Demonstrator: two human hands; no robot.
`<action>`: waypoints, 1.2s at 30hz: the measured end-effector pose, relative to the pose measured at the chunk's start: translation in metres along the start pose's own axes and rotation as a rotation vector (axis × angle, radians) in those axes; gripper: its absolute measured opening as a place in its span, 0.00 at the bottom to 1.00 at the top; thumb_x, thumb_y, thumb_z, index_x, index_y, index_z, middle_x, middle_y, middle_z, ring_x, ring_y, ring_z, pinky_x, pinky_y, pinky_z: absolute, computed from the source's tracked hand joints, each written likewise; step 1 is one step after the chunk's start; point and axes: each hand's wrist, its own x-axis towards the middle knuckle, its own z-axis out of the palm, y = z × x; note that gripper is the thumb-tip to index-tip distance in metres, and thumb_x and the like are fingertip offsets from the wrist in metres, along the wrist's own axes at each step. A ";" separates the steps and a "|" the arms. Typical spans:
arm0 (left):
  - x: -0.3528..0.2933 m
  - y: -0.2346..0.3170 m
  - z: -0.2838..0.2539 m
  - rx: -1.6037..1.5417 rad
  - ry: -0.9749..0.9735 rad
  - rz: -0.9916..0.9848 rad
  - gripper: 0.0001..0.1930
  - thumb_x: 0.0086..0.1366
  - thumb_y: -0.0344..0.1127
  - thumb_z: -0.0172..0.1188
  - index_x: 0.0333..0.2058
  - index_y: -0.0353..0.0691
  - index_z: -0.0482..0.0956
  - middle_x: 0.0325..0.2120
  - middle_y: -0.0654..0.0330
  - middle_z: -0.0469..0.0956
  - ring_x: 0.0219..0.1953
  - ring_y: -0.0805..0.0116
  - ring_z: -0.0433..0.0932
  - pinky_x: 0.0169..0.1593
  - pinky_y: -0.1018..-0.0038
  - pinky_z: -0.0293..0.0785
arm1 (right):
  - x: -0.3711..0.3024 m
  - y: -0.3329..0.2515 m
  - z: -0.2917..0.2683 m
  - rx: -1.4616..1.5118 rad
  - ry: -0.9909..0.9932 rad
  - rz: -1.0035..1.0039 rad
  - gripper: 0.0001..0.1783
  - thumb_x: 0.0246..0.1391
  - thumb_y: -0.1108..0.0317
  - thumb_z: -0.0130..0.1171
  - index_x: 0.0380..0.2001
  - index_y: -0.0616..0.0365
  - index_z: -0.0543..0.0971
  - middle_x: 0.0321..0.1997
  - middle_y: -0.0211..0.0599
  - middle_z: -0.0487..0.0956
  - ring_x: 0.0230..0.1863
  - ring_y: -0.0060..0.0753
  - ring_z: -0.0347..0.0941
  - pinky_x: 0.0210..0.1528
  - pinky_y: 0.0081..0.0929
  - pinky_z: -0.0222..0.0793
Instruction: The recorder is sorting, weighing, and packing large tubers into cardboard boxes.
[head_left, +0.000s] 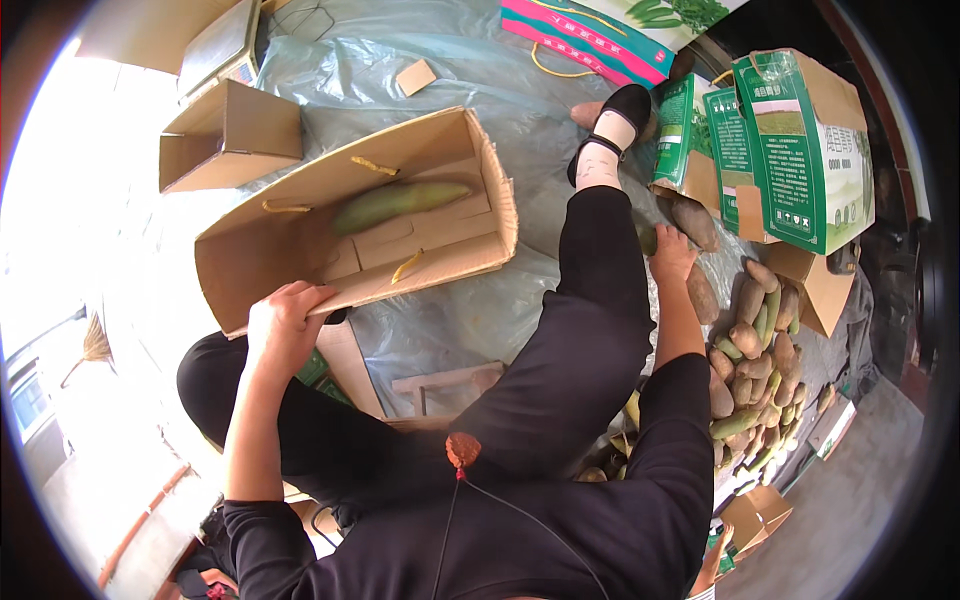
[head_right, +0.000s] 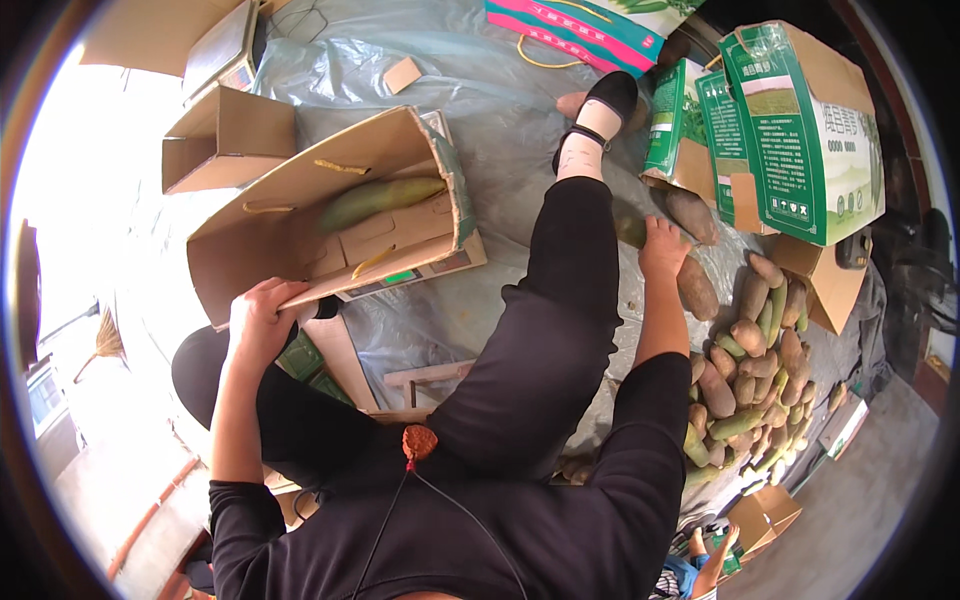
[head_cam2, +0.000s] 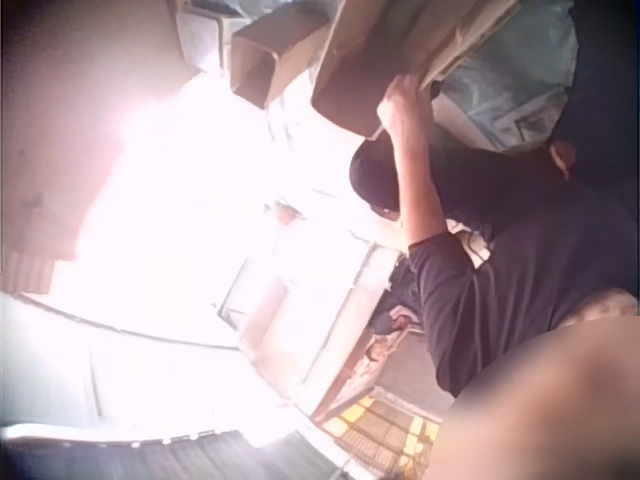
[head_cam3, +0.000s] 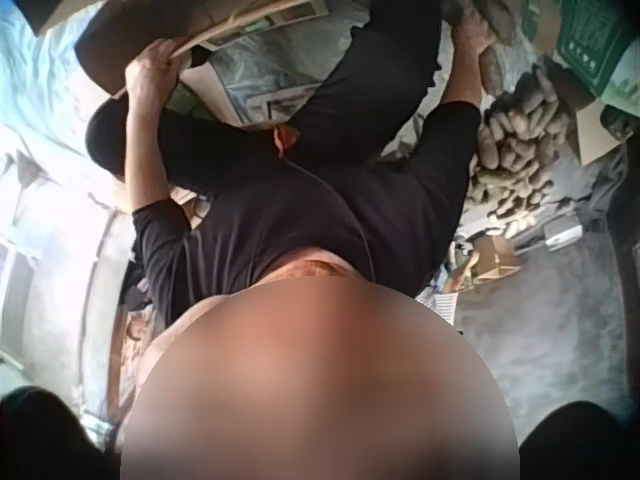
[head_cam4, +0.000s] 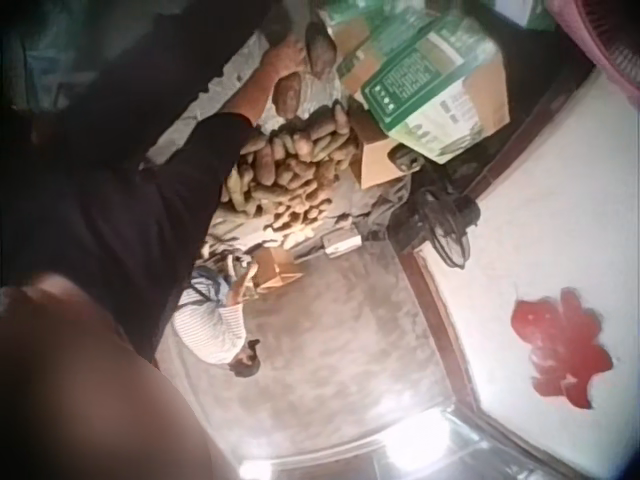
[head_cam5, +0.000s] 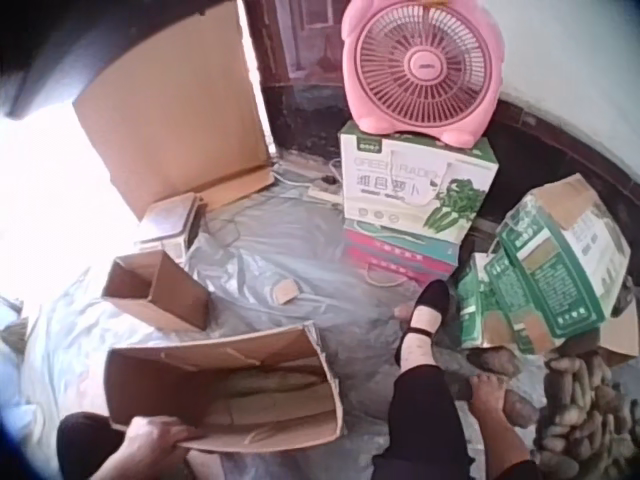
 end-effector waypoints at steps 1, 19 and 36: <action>-0.001 0.000 -0.001 -0.003 0.006 -0.009 0.10 0.53 0.30 0.58 0.35 0.41 0.81 0.28 0.57 0.78 0.34 0.56 0.77 0.39 0.66 0.75 | -0.004 -0.001 -0.012 0.134 0.012 0.052 0.27 0.44 0.67 0.63 0.50 0.40 0.69 0.50 0.25 0.71 0.55 0.32 0.66 0.48 0.49 0.65; -0.007 -0.001 0.002 -0.001 0.028 0.027 0.09 0.54 0.32 0.56 0.34 0.41 0.82 0.29 0.55 0.78 0.33 0.54 0.78 0.39 0.66 0.74 | -0.099 -0.034 -0.368 1.753 0.468 -0.760 0.25 0.42 0.77 0.65 0.47 0.65 0.72 0.42 0.40 0.79 0.43 0.32 0.76 0.45 0.28 0.71; -0.005 0.005 0.008 -0.040 0.054 0.041 0.09 0.52 0.32 0.61 0.33 0.39 0.80 0.29 0.52 0.78 0.33 0.51 0.77 0.37 0.63 0.72 | -0.087 -0.322 -0.307 0.408 -0.139 -0.949 0.24 0.38 0.54 0.70 0.39 0.53 0.82 0.42 0.36 0.81 0.47 0.36 0.77 0.46 0.33 0.73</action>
